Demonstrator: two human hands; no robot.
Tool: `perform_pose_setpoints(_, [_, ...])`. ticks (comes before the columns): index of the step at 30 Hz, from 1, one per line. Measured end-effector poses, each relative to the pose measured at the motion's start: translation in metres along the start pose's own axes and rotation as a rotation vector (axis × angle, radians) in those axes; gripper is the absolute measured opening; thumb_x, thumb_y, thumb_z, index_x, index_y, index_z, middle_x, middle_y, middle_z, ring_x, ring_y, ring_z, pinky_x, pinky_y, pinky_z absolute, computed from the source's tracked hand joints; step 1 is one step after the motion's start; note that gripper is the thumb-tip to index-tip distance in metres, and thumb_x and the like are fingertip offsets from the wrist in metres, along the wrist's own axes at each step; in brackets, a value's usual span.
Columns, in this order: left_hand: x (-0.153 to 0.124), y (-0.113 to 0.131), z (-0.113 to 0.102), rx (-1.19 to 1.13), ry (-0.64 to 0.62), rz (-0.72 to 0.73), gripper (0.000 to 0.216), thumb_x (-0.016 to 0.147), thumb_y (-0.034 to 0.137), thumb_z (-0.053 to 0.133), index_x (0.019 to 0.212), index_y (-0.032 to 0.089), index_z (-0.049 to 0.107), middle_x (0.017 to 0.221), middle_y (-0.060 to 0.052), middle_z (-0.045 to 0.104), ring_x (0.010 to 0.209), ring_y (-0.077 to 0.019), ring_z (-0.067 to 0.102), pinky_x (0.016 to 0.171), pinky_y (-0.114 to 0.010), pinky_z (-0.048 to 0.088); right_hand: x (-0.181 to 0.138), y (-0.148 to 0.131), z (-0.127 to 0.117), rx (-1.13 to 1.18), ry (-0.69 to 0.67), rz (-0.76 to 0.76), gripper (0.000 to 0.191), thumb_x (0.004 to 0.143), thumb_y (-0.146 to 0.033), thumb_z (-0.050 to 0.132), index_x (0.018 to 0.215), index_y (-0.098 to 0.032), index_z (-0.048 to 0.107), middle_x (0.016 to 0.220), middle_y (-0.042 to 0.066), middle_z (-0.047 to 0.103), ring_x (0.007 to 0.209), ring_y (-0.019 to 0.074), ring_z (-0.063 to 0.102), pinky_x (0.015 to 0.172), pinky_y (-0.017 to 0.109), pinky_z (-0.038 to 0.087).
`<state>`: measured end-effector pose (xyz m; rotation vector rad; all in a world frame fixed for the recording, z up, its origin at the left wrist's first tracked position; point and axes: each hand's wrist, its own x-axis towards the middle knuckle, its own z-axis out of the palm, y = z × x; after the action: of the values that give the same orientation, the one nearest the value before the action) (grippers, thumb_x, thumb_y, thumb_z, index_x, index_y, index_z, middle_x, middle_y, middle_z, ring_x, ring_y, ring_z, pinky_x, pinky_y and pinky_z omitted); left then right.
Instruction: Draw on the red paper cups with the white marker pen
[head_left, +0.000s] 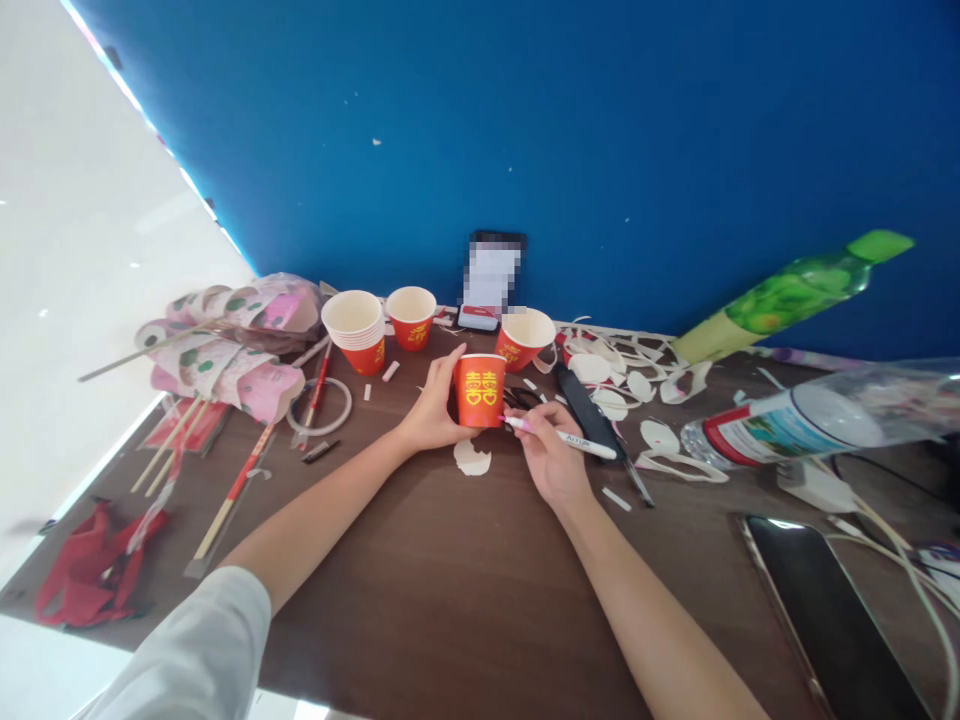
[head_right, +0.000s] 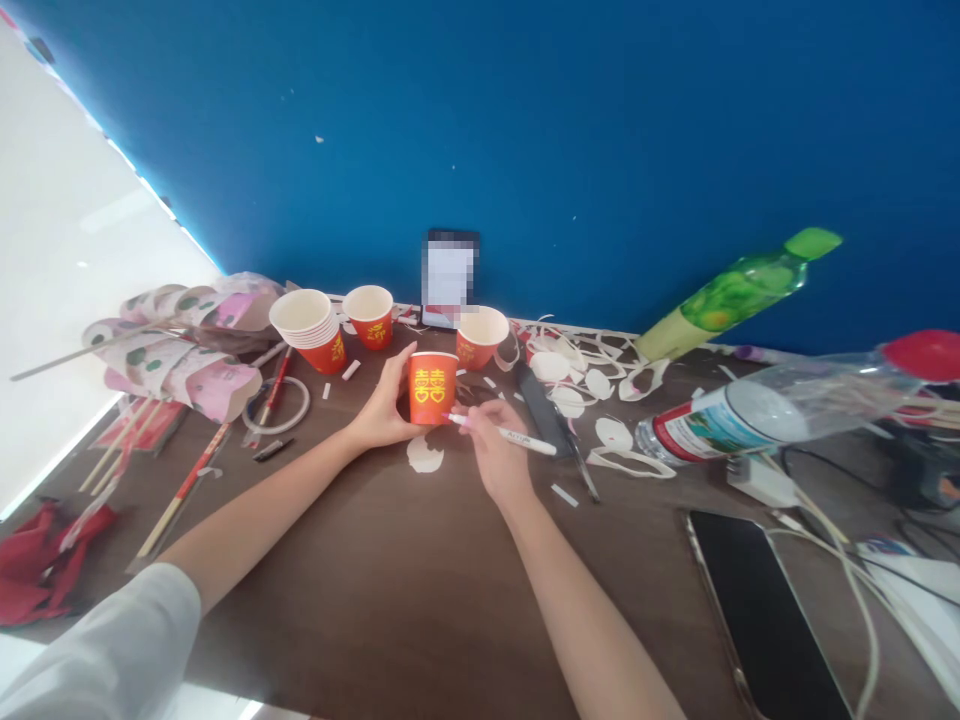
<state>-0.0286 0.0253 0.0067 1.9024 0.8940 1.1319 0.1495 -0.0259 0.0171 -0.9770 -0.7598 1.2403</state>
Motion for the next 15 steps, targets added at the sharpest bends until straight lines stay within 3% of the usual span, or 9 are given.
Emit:
perform_pose_setpoints(3, [0.0003, 0.0002, 0.0014, 0.010, 0.001, -0.002, 0.110, 0.058, 0.028, 0.084, 0.145, 0.025, 0.017, 0.141, -0.015, 0.034, 0.134, -0.0360, 0.037, 0.112, -0.054, 0.034, -0.0011, 0.0004, 0.0008, 0.011, -0.011, -0.017, 0.033, 0.054, -0.038, 0.087, 0.064, -0.024, 0.059, 0.068, -0.005, 0.069, 0.088, 0.0180, 0.072, 0.077, 0.029, 0.057])
perform_pose_setpoints(7, [0.0010, -0.0003, 0.0042, -0.001, 0.016, -0.029, 0.109, 0.058, 0.027, 0.085, 0.143, 0.022, 0.017, 0.139, -0.017, 0.039, 0.133, -0.0354, 0.040, 0.112, -0.054, 0.033, -0.0024, 0.0027, -0.0013, -0.052, -0.067, -0.122, 0.035, 0.056, -0.036, 0.086, 0.057, -0.022, 0.054, 0.060, -0.005, 0.063, 0.102, 0.0268, 0.070, 0.098, 0.047, 0.051])
perform_pose_setpoints(15, [0.0009, -0.0007, 0.0041, -0.010, 0.014, -0.046, 0.106, 0.057, 0.026, 0.085, 0.141, 0.022, 0.020, 0.141, -0.018, 0.037, 0.133, -0.0364, 0.040, 0.112, -0.054, 0.034, -0.0021, 0.0098, -0.0077, -0.167, -0.116, -0.198, 0.033, 0.066, -0.034, 0.081, 0.055, -0.022, 0.052, 0.060, -0.002, 0.064, 0.105, 0.0295, 0.068, 0.099, 0.052, 0.049])
